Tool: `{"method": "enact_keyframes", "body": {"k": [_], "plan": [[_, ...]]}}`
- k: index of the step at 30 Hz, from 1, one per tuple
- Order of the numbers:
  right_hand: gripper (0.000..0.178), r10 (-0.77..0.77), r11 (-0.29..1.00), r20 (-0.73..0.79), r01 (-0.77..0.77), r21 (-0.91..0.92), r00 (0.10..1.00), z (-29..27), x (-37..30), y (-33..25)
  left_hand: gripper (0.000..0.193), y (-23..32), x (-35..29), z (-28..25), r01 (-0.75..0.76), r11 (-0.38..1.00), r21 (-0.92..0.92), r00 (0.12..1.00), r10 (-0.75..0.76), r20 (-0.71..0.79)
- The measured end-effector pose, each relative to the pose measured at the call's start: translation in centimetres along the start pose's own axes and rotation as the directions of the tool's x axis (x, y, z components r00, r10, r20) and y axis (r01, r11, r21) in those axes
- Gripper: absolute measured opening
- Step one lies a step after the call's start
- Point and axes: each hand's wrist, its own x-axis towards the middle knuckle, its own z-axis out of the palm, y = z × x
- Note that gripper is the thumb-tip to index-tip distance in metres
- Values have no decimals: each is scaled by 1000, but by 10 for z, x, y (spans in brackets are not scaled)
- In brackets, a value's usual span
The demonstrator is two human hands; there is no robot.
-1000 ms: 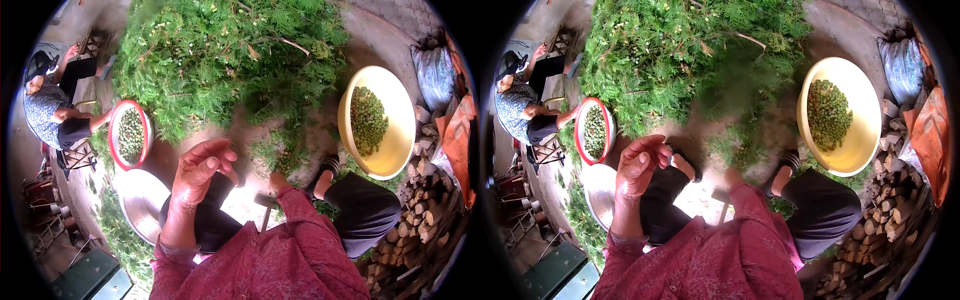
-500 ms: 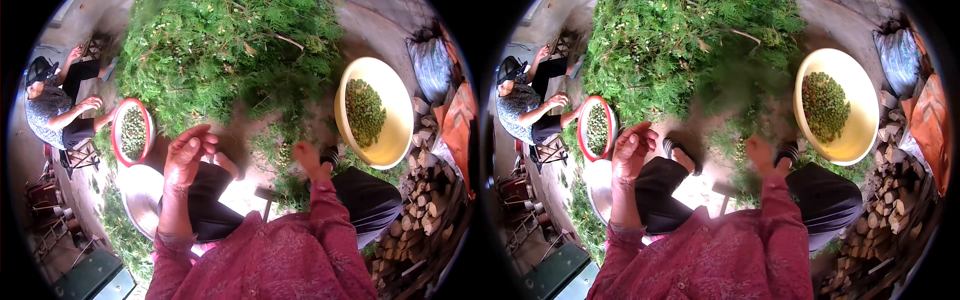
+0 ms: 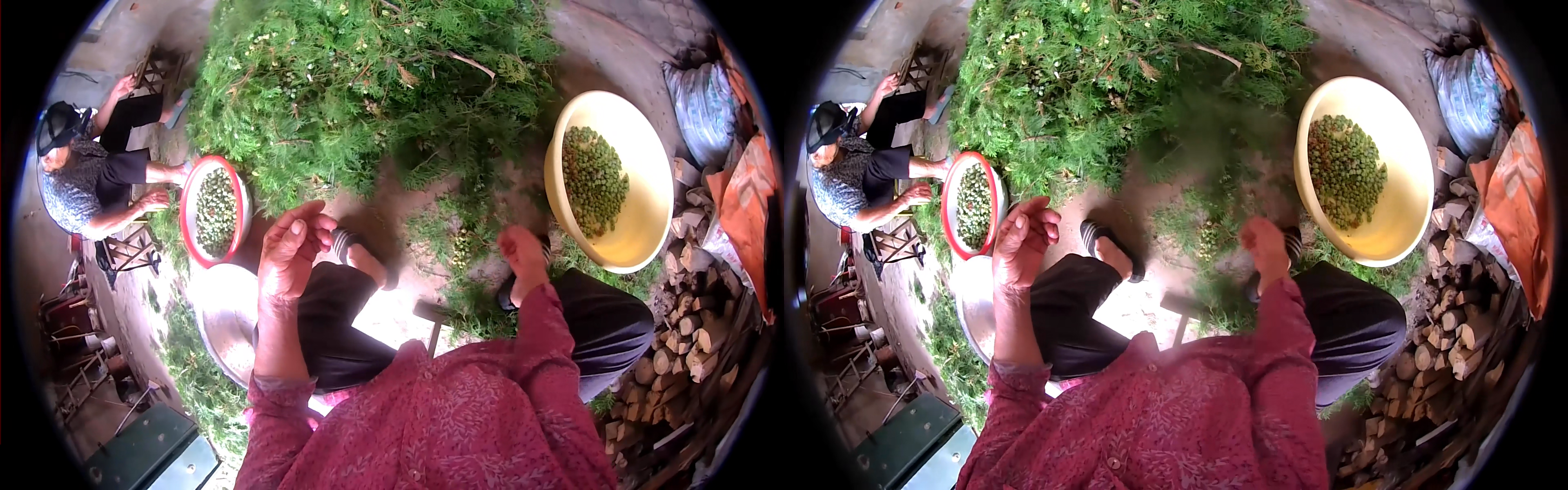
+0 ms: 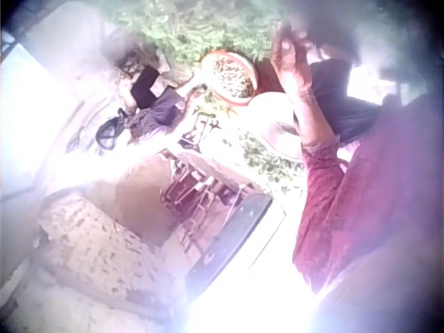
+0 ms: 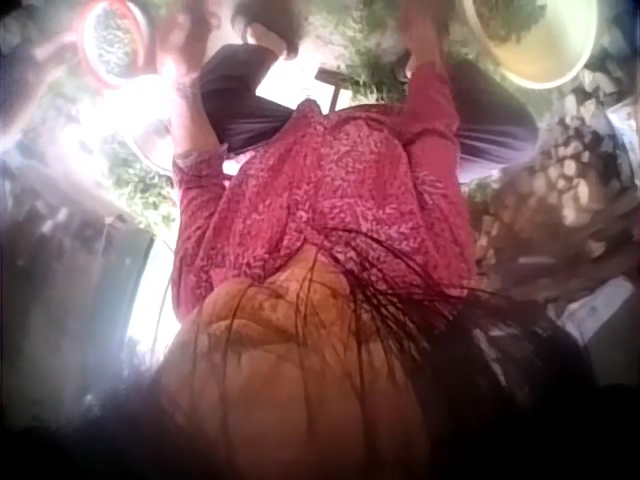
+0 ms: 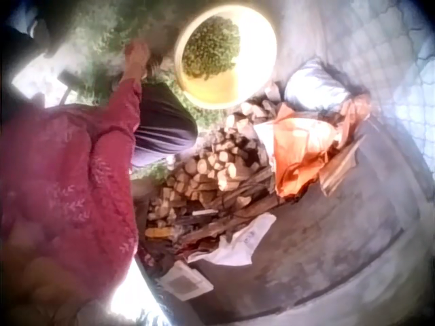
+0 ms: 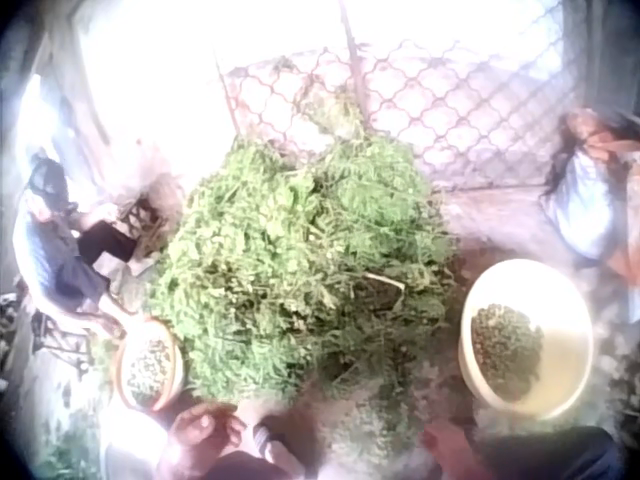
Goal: The person picks up a branch from a pile of greenery, plucks small green berries from it by hand, and drops them into a yellow bowl.
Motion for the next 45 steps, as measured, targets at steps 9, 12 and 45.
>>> {"method": "enact_keyframes", "body": {"k": [9,12,45], "plan": [[4,340,940,-97,-338,39,935,-82,63,115,43,1,-9,-12,4,999,-40,998,-7,-62],[11,-92,927,98,121,-355,991,-135,107,145,44,-3,2,-2,14,997,-82,1000,-15,-15],[16,-178,-262,200,150,-953,963,9,30,98,31,-9,13,45,77,973,217,997,-82,13]]}}
